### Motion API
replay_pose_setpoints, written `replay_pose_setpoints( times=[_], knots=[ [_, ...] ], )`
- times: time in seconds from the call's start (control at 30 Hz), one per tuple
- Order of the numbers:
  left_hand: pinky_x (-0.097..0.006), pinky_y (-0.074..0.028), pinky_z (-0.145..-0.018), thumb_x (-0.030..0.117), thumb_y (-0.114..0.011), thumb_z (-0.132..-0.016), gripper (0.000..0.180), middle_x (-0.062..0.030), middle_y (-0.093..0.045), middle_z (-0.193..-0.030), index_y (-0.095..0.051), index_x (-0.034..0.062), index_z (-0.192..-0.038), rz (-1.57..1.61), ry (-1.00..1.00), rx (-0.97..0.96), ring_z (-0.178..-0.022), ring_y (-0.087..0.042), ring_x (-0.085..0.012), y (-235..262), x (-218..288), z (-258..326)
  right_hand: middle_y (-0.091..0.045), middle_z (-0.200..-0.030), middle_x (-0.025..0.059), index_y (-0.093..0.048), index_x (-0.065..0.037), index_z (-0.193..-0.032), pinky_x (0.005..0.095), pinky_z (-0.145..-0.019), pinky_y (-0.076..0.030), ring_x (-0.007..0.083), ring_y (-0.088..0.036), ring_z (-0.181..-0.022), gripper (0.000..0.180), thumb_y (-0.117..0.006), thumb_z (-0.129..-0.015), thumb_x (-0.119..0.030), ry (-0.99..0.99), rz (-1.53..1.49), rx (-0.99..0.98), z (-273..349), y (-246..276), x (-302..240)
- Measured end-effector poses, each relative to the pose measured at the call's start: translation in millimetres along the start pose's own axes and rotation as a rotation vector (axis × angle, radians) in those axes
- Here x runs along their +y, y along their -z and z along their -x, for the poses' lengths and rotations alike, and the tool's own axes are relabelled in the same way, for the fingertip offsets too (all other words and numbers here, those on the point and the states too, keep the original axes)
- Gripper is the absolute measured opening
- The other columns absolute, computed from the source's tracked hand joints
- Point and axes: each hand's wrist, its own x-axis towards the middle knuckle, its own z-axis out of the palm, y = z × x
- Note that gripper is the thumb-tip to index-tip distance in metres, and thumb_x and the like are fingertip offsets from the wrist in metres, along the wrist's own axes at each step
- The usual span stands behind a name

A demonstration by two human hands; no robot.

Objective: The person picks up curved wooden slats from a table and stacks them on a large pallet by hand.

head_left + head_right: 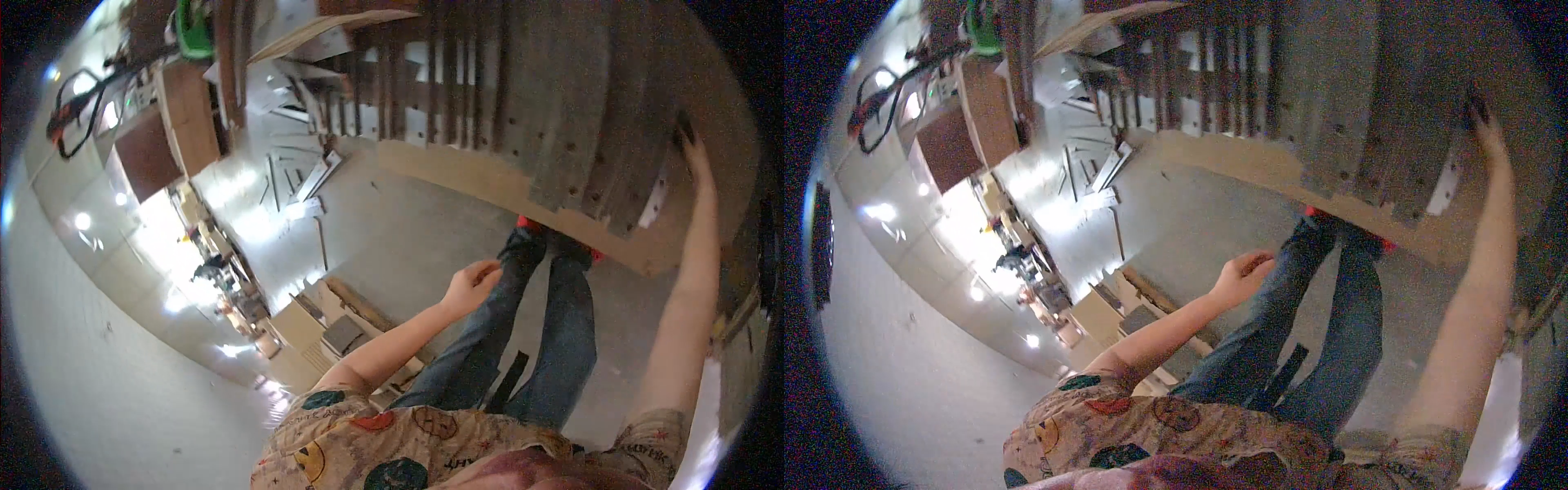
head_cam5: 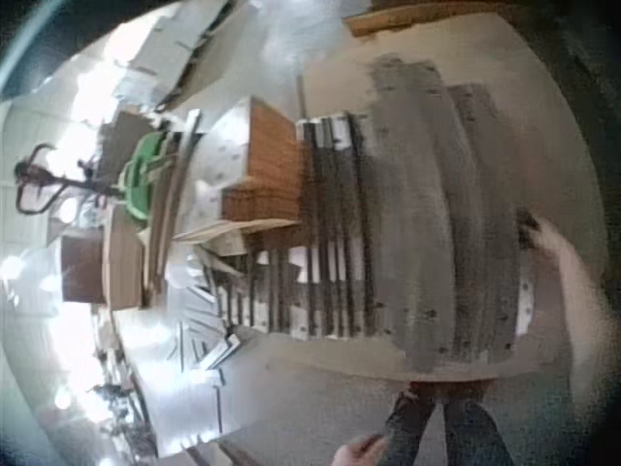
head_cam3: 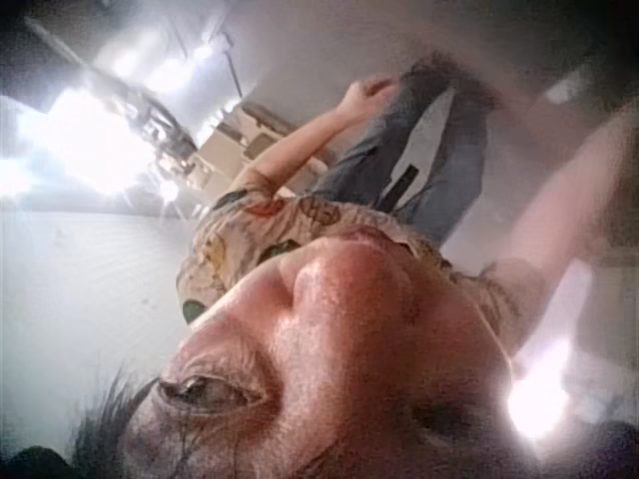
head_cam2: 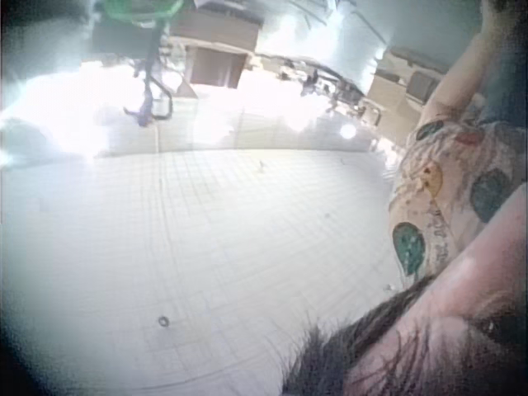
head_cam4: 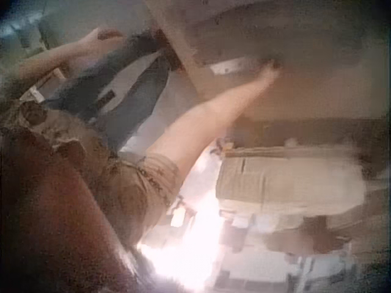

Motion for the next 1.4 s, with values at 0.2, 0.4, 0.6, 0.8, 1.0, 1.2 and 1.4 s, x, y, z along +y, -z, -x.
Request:
replay_pose_setpoints(
  times=[0.2, 0.4, 0.6, 0.8, 1.0, 1.2, 1.4],
  knots=[
    [-0.028, -0.046, -0.078, 0.024, -0.054, -0.088, 0.036, -0.0103, -0.060, -0.105, -0.053, 0.0000, -0.115, 0.064, 0.175, 0.105, -0.089, -0.059, -0.0167, 25.6, -58.8, 38.0, -0.040, -0.134, 0.0124, -0.027, -0.008, -0.138, 0.0375, -0.095, -0.036, 0.0284, -0.042, -0.118, 0.056, -0.047, -0.090, -0.030, -0.094, 0.034, -0.175, -34.1, 8.1, 86.2],
    [-0.030, -0.047, -0.078, 0.026, -0.053, -0.088, 0.040, -0.0104, -0.060, -0.106, -0.050, -0.0002, -0.119, 0.185, 0.270, 0.097, -0.088, -0.059, -0.0169, 24.1, -109.8, 65.5, -0.041, -0.133, 0.0127, -0.028, -0.011, -0.137, 0.0381, -0.096, -0.036, 0.0306, -0.044, -0.118, 0.053, -0.046, -0.090, -0.028, 0.149, 0.185, 0.084, -16.8, 19.6, 66.3],
    [-0.029, -0.047, -0.075, 0.027, -0.055, -0.087, 0.041, -0.0104, -0.062, -0.096, -0.052, -0.0022, -0.116, 0.062, 0.392, 0.033, -0.083, -0.059, -0.0167, 58.3, -141.1, 156.6, -0.040, -0.133, 0.0173, -0.038, -0.005, -0.131, 0.0372, -0.100, -0.030, 0.0314, -0.037, -0.123, 0.050, -0.044, -0.090, -0.032, -0.129, 0.316, 0.082, 109.9, 31.5, 18.1],
    [-0.033, -0.047, -0.065, 0.043, -0.056, -0.081, 0.044, -0.0070, -0.064, -0.080, -0.063, 0.0020, -0.097, 0.184, 0.449, 0.207, -0.070, -0.058, -0.0161, 160.4, -162.8, 195.9, -0.060, -0.102, 0.0081, -0.052, -0.004, -0.115, 0.0288, -0.065, -0.047, 0.0150, -0.059, -0.078, 0.033, -0.056, -0.086, -0.020, -0.264, -0.214, -0.051, 248.6, -20.0, -119.6],
    [-0.032, -0.045, -0.066, 0.041, -0.054, -0.084, 0.042, -0.0061, -0.063, -0.075, -0.065, 0.0002, -0.086, -0.019, 0.158, 0.595, -0.069, -0.054, -0.0146, 424.6, -62.0, 52.3, -0.059, -0.105, 0.0105, -0.049, -0.003, -0.118, 0.0302, -0.074, -0.048, 0.0202, -0.060, -0.090, 0.044, -0.053, -0.087, -0.035, -0.117, -0.592, -0.345, 310.3, -123.5, -469.4],
    [-0.035, -0.047, -0.071, 0.048, -0.055, -0.079, 0.048, -0.0130, -0.066, -0.087, -0.063, 0.0061, -0.101, -0.210, -0.225, 0.761, -0.081, -0.063, -0.0256, 734.4, 44.6, -107.6, -0.058, -0.103, 0.0107, -0.049, 0.001, -0.114, 0.0326, -0.078, -0.046, 0.0198, -0.057, -0.088, 0.048, -0.050, -0.088, -0.039, -0.062, -1.008, -0.772, 246.5, -320.2, -681.2],
    [-0.030, -0.043, -0.081, 0.053, -0.061, -0.075, 0.059, -0.0077, -0.065, -0.095, -0.063, 0.0018, -0.104, -0.151, -0.278, 0.413, -0.089, -0.057, -0.0171, 796.7, 105.1, -221.0, -0.045, -0.121, 0.0148, -0.034, 0.000, -0.129, 0.0352, -0.088, -0.041, 0.0228, -0.046, -0.108, 0.074, -0.060, -0.079, -0.048, -0.168, -0.892, -0.482, 129.0, -475.9, -796.1]
  ],
)
